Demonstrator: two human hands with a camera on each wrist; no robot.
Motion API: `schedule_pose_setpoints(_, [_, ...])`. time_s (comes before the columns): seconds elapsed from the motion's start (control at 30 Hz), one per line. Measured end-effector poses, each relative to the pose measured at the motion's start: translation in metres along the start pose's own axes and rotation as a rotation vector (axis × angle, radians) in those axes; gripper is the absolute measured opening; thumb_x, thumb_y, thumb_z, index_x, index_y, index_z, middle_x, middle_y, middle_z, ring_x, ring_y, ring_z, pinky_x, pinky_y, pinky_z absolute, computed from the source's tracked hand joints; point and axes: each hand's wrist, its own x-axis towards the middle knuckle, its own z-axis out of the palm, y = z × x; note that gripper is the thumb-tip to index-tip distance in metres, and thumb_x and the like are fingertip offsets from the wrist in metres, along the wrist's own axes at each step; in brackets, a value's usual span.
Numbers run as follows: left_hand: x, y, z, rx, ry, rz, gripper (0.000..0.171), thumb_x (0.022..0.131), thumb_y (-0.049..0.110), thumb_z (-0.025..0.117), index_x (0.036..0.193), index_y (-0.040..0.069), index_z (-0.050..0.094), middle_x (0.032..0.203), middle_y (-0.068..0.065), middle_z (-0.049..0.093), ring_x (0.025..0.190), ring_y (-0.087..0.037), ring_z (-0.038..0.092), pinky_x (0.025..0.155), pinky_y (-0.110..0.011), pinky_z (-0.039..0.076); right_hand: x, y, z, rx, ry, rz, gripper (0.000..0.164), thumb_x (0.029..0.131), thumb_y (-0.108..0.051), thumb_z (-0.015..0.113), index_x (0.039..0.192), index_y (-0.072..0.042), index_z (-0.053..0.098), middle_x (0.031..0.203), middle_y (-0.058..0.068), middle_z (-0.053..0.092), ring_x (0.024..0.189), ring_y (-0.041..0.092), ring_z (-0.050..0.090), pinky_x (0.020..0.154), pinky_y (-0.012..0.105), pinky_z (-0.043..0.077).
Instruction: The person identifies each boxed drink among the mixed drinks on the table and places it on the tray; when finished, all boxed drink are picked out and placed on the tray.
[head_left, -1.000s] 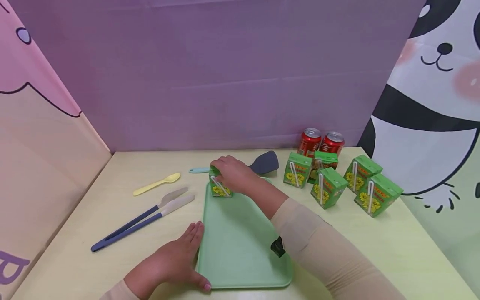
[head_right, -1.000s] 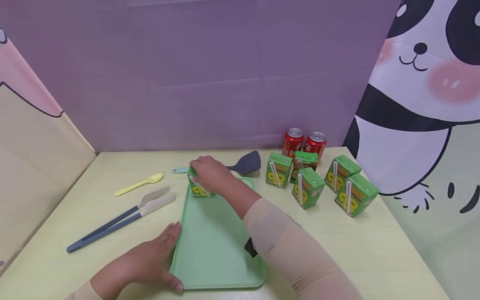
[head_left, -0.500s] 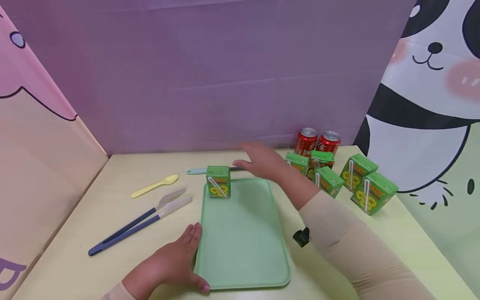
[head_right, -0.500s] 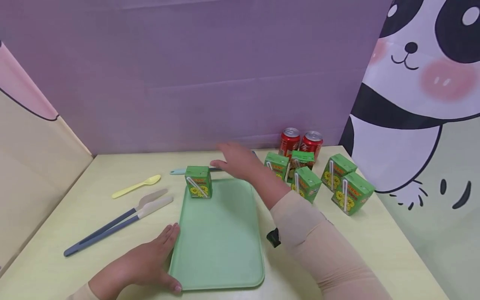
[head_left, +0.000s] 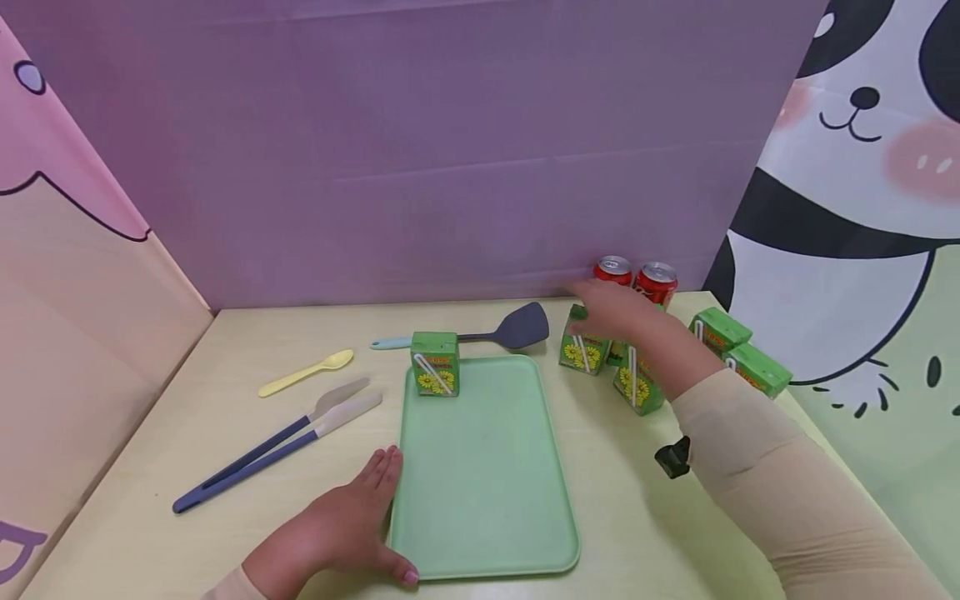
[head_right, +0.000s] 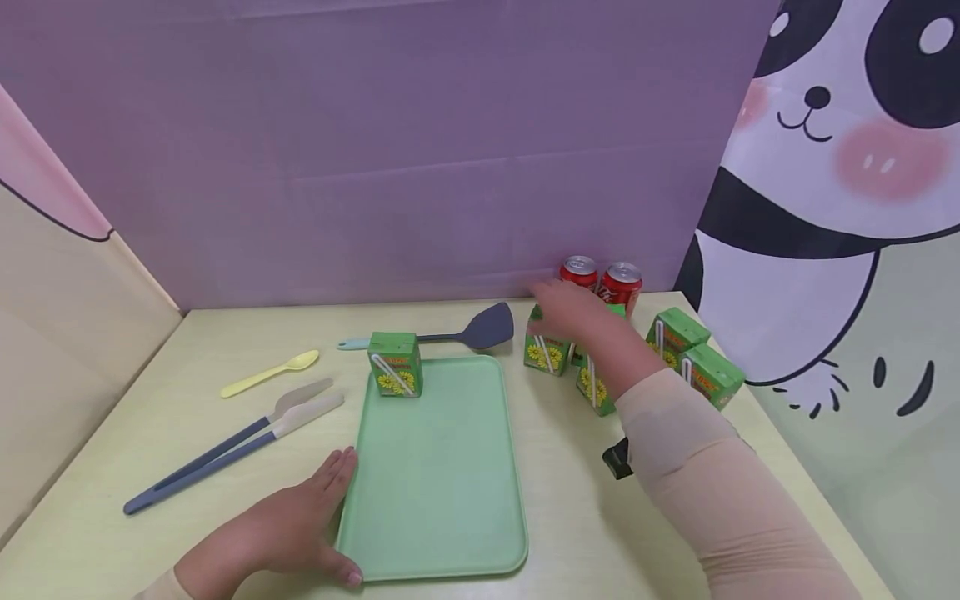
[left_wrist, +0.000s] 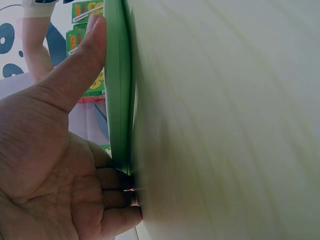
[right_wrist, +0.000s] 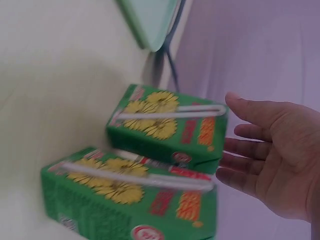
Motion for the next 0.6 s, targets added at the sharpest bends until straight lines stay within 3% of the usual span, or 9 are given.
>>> schedule_pose_setpoints(0.2, [-0.0011,0.0006,0.0004,-0.005,0.008,0.014,0.140,0.047,0.082,0.062,0.148,0.001,0.009,0.153,-0.017,0.008,0.140,-0.031,0.007,0.100,-0.052,0.033,-0.0015,0.0098,0.0063,-0.047,-0.035,0.016,0.062,0.082,-0.028,0.071,0.134,-0.006,0.046,0.127,0.016,0.053,0.116,0.034,0.048,0.092,0.056,0.039])
schedule_pose_setpoints(0.6, [-0.0023,0.0028,-0.0013,-0.007,0.016,0.014,0.141,0.046,0.082,0.063,0.147,0.000,0.010,0.153,-0.017,0.008,0.140,-0.031,0.006,0.101,-0.052,0.031,-0.0044,0.0050,0.0036,-0.044,0.030,-0.030,0.048,0.081,-0.024,0.072,0.125,-0.012,0.056,0.113,0.006,0.061,0.103,0.025,0.056,0.087,0.051,0.045])
